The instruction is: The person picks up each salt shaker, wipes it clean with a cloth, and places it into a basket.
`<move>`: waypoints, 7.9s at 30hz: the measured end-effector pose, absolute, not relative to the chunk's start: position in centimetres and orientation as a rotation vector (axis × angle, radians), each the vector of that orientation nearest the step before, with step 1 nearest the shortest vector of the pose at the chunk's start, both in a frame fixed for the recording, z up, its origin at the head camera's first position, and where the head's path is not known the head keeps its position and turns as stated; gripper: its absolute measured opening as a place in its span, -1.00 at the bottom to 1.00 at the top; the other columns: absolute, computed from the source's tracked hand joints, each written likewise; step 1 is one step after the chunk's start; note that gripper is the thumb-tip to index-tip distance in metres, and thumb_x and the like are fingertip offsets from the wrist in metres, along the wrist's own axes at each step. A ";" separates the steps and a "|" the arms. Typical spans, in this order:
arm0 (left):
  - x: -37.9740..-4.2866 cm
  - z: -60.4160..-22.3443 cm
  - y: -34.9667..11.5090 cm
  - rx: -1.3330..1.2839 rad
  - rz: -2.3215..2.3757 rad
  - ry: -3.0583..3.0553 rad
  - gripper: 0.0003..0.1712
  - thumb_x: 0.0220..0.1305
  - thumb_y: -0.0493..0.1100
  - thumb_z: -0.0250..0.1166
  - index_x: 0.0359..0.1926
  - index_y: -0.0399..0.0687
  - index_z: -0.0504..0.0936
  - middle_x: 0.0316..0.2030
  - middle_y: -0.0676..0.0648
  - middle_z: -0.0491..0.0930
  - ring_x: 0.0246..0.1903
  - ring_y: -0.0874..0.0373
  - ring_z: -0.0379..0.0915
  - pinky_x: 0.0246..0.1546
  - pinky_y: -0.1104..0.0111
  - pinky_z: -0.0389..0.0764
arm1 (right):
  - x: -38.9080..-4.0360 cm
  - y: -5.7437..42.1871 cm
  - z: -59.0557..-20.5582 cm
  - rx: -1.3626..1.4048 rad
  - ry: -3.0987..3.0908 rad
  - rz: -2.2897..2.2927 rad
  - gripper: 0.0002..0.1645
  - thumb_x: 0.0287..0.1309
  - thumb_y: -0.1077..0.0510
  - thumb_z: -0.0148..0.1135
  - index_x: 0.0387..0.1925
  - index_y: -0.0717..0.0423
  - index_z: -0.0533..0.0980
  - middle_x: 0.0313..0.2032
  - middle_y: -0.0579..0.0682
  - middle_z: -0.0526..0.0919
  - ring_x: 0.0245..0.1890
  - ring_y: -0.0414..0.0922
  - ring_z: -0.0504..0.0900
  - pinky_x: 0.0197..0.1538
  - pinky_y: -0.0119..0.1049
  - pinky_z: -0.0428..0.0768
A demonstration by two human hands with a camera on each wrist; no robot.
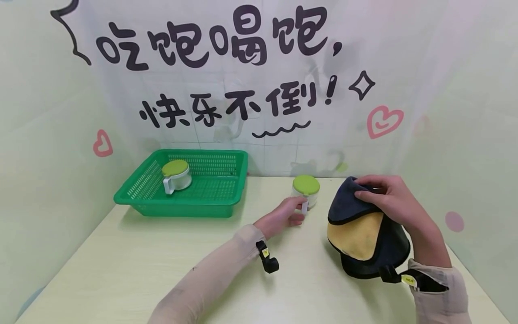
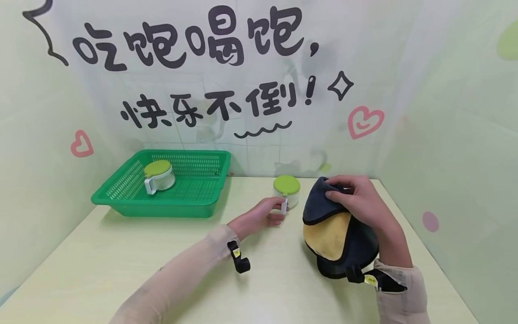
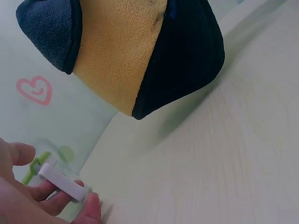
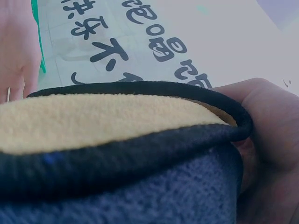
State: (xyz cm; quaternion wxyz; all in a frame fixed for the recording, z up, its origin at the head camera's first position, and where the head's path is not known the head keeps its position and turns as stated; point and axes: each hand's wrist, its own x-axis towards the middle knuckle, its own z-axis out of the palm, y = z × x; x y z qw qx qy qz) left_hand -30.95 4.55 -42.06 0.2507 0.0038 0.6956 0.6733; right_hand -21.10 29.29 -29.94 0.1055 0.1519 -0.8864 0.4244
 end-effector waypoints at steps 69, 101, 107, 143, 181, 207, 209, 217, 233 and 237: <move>-26.1 -36.8 -1.9 0.089 2.121 1.868 -0.56 0.53 0.07 -0.04 -0.49 -0.03 0.39 -0.55 0.05 0.40 -0.47 0.23 0.48 -0.11 0.35 0.71 | -21.4 25.3 -31.0 0.645 -2.657 1.125 -0.78 0.28 0.23 0.35 -0.04 0.08 0.68 -0.05 0.05 0.75 -0.14 -0.40 0.62 -0.06 -0.56 0.57; -24.3 -34.3 -1.9 0.105 2.044 2.070 -0.49 0.53 0.06 -0.03 -0.57 -0.08 0.45 -0.64 0.06 0.50 -0.55 0.27 0.57 -0.05 0.28 0.72 | -21.1 19.8 -32.9 0.842 -2.631 0.907 -0.68 0.26 0.21 0.39 0.04 -0.05 0.72 -0.02 -0.07 0.80 0.00 -0.11 0.75 0.08 -0.06 0.69; -23.6 -34.1 -1.5 0.149 1.981 2.133 -0.49 0.50 0.06 -0.03 -0.57 -0.09 0.46 -0.65 0.05 0.50 -0.55 0.23 0.55 -0.08 0.29 0.71 | -20.9 19.6 -33.0 0.873 -2.658 0.915 -0.69 0.30 0.18 0.36 0.06 -0.04 0.71 0.00 -0.07 0.80 0.01 -0.10 0.74 0.07 -0.11 0.67; -23.2 -34.1 -1.1 0.122 1.909 2.301 -0.46 0.45 0.12 0.01 -0.61 -0.06 0.50 -0.68 0.06 0.54 -0.55 0.24 0.61 -0.03 0.26 0.69 | -21.4 19.9 -33.3 0.893 -2.690 1.004 -0.68 0.35 0.17 0.31 0.10 -0.03 0.68 0.06 -0.04 0.77 0.10 -0.05 0.71 0.17 -0.02 0.64; -22.8 -33.5 -1.6 0.119 2.008 2.206 -0.48 0.45 0.08 0.03 -0.61 -0.08 0.49 -0.66 0.06 0.53 -0.58 0.26 0.58 -0.08 0.28 0.71 | -21.2 20.3 -33.1 0.880 -2.683 0.970 -0.69 0.29 0.21 0.35 0.05 -0.05 0.70 0.01 -0.11 0.78 0.05 -0.13 0.72 0.14 -0.10 0.66; -22.8 -33.3 -2.0 0.119 1.992 2.169 -0.50 0.47 0.08 0.02 -0.57 -0.07 0.49 -0.66 0.05 0.54 -0.54 0.24 0.60 -0.02 0.26 0.71 | -21.7 21.0 -33.5 0.980 -2.803 0.957 -0.73 0.32 0.18 0.30 0.01 -0.07 0.71 -0.01 -0.07 0.78 0.03 -0.10 0.71 0.10 -0.21 0.64; -22.9 -33.4 -1.9 0.122 1.984 2.176 -0.50 0.47 0.09 0.02 -0.57 -0.08 0.49 -0.64 0.05 0.54 -0.54 0.24 0.60 -0.02 0.26 0.71 | -21.6 21.1 -33.3 0.958 -2.779 0.944 -0.73 0.31 0.19 0.31 0.01 -0.06 0.71 -0.02 -0.07 0.78 0.03 -0.09 0.71 0.10 -0.17 0.65; -23.1 -33.7 -1.8 0.121 1.989 2.165 -0.51 0.47 0.08 0.02 -0.56 -0.08 0.50 -0.64 0.05 0.54 -0.56 0.25 0.59 -0.08 0.28 0.73 | -21.2 20.9 -32.5 0.869 -2.694 0.927 -0.71 0.31 0.20 0.33 0.03 -0.08 0.71 -0.02 -0.09 0.79 0.02 -0.10 0.72 0.13 -0.07 0.66; -22.9 -33.2 -2.3 0.133 2.008 2.144 -0.50 0.48 0.09 -0.01 -0.57 -0.07 0.47 -0.65 0.05 0.55 -0.49 0.20 0.64 -0.04 0.26 0.72 | -21.6 20.8 -33.1 0.965 -2.750 1.017 -0.75 0.32 0.19 0.30 -0.01 -0.06 0.71 -0.04 -0.09 0.78 0.00 -0.12 0.70 0.07 -0.24 0.65; -22.7 -32.9 -2.5 0.138 2.002 2.151 -0.49 0.50 0.10 -0.02 -0.55 -0.07 0.47 -0.63 0.03 0.56 -0.45 0.16 0.66 0.01 0.24 0.70 | -21.8 20.7 -33.3 0.994 -2.786 1.010 -0.76 0.32 0.17 0.31 -0.01 -0.07 0.71 -0.03 -0.09 0.78 0.00 -0.13 0.69 0.05 -0.27 0.64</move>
